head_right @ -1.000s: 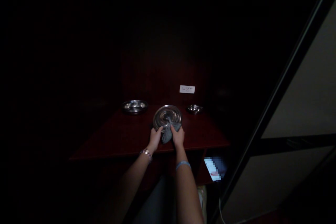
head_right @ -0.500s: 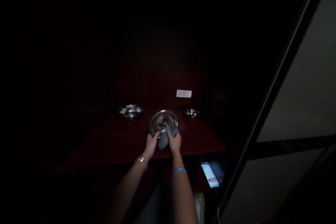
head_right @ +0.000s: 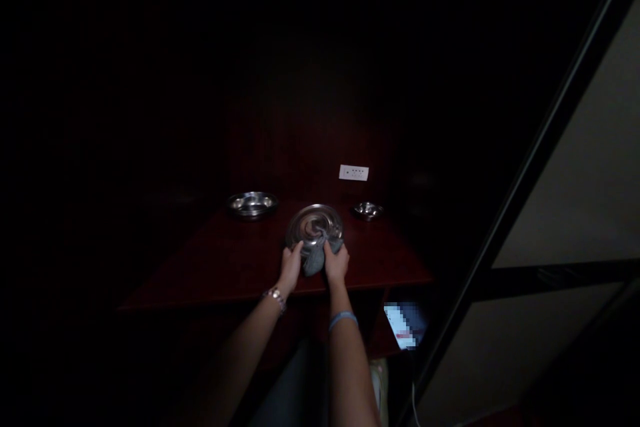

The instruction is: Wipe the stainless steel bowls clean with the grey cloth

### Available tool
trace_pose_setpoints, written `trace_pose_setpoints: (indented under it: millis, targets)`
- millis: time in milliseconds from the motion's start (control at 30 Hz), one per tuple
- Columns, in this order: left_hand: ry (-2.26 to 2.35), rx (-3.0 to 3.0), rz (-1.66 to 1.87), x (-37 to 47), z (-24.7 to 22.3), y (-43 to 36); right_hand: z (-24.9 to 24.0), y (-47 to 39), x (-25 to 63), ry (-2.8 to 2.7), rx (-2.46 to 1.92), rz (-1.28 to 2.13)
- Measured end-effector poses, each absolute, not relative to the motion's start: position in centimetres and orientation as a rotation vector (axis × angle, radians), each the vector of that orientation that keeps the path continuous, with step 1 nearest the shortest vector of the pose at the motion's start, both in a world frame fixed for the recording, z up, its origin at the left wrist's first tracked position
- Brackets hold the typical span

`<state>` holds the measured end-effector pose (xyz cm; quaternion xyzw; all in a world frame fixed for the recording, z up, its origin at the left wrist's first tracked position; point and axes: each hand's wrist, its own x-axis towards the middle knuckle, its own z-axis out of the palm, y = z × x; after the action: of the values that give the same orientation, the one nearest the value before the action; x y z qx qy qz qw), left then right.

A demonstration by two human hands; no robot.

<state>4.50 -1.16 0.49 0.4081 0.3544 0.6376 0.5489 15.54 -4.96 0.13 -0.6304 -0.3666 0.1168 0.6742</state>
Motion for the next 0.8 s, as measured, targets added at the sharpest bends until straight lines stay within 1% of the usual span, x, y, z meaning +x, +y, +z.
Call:
trace_pose_setpoints:
  millis: [167, 400, 800]
  targets:
    - [0.828, 0.969, 1.512, 4.3, 1.2, -2.1, 0.3, -5.2, 15.4, -0.752, -1.435, 0.183]
    - [0.594, 1.144, 1.427, 4.5, 1.4, -2.5, 0.0, -5.2, 15.9, -0.681, -1.394, 0.173]
    - [0.651, 1.267, 1.46, 5.1, -0.4, -0.6, -0.7, -4.6, 16.2, -0.74, -1.36, 0.198]
